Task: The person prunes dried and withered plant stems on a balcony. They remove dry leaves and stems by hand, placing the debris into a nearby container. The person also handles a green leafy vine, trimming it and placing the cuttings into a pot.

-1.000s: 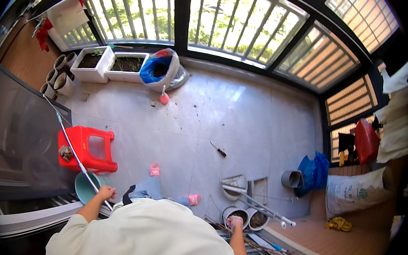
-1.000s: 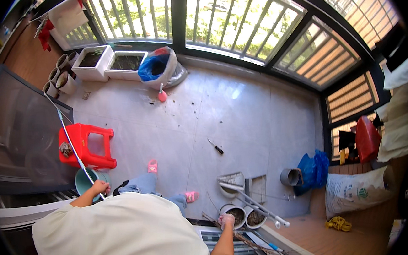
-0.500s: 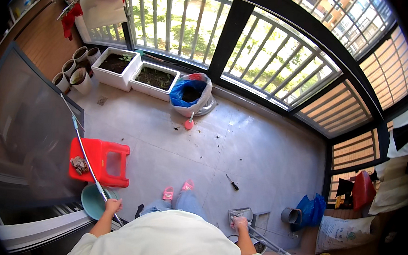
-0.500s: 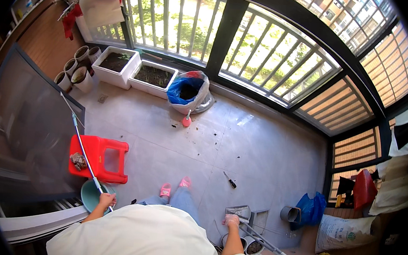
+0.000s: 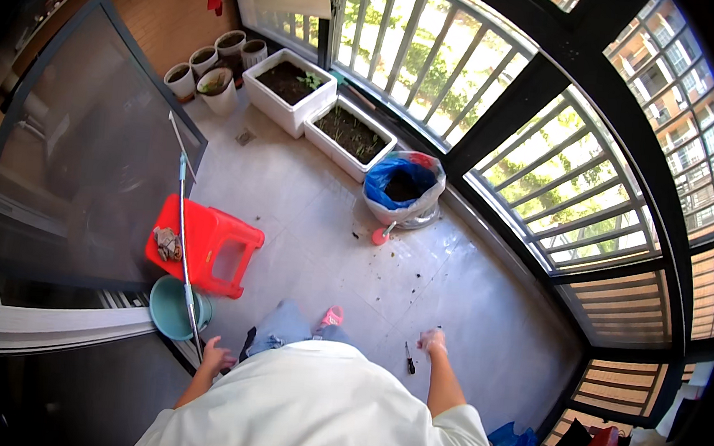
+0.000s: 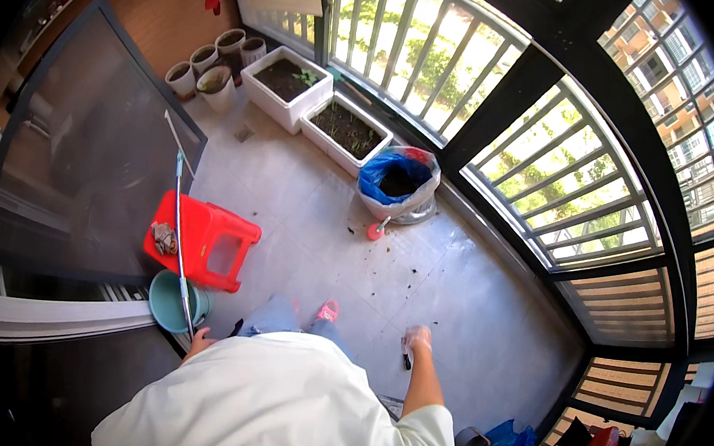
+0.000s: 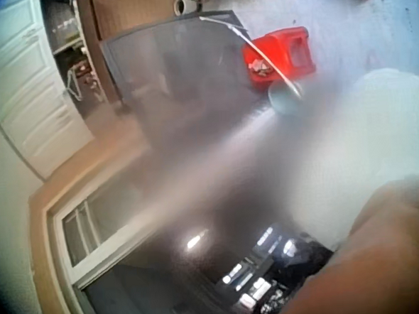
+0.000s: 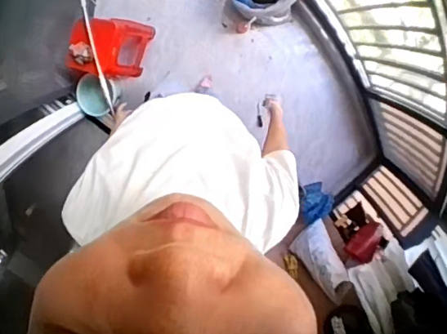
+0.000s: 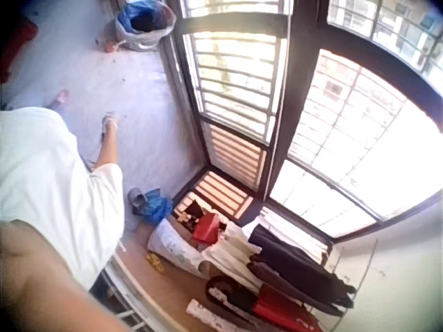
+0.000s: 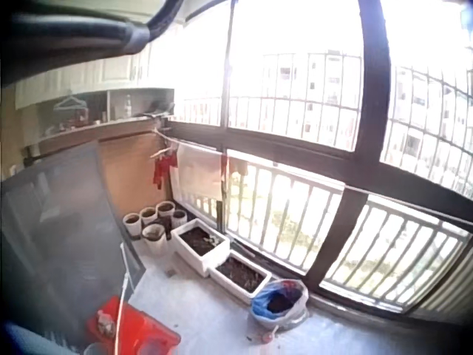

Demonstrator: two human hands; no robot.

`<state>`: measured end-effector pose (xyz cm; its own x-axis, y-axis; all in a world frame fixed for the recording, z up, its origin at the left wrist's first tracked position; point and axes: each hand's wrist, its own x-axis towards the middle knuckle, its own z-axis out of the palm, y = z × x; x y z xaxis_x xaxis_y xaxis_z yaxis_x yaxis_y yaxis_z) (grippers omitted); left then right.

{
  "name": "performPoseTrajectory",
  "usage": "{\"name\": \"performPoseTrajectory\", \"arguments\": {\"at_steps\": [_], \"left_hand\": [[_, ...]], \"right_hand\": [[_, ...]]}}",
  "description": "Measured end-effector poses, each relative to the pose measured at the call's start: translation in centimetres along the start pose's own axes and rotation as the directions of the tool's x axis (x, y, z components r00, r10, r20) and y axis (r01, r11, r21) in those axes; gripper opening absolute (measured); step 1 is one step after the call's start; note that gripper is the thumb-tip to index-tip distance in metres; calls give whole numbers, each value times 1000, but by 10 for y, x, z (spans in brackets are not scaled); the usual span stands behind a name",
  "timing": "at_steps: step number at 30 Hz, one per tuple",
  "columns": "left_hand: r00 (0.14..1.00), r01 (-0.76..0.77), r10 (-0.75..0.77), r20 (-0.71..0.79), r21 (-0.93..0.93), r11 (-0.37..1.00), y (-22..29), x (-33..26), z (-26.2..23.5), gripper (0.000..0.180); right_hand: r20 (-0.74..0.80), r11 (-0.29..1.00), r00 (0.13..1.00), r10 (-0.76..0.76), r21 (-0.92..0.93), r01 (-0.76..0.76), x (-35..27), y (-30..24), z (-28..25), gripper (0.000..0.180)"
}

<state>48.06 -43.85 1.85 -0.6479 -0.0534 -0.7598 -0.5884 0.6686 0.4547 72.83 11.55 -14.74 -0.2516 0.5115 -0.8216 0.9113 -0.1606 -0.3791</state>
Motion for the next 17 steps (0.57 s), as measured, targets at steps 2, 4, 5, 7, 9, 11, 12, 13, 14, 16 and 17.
{"name": "performPoseTrajectory", "arguments": {"at_steps": [2,4,5,7,9,11,12,13,14,16,17], "left_hand": [[999,-16,18,-35,66,998,13,-9,3,27],[998,-48,53,-43,111,993,21,1,11,32],[996,-51,59,-69,110,993,2,15,16,31],[986,-114,128,-107,123,986,-64,73,31,31],[932,-295,350,-98,359,886,-119,130,33,30],[793,-475,608,47,674,567,-127,165,26,19],[823,-458,566,45,643,614,-114,181,21,19],[892,-404,452,14,473,783,-101,197,13,24],[942,-317,335,-17,279,906,-83,215,7,34],[991,120,-78,111,-440,890,-51,242,-3,60],[990,123,-80,114,-443,888,-42,250,-11,60]], "right_hand": [[-40,998,999,-16,-57,14,-34,-99,-8,13],[-26,978,986,-167,-132,162,-19,-142,-9,15],[18,953,991,-136,-269,136,-36,-191,-5,17],[75,951,992,-98,-288,116,-53,-253,-3,18],[139,994,985,-99,-26,104,-41,-269,5,16],[86,978,995,-43,-201,59,-37,-290,13,15],[52,956,998,-26,-290,40,-36,-305,17,14],[4,970,1000,21,-243,-19,-30,-307,23,14],[-51,980,997,61,-187,-70,-23,-307,27,14],[-96,972,983,155,-165,-170,-6,-304,32,16],[-93,955,976,199,-206,-214,1,-307,35,18]]}}
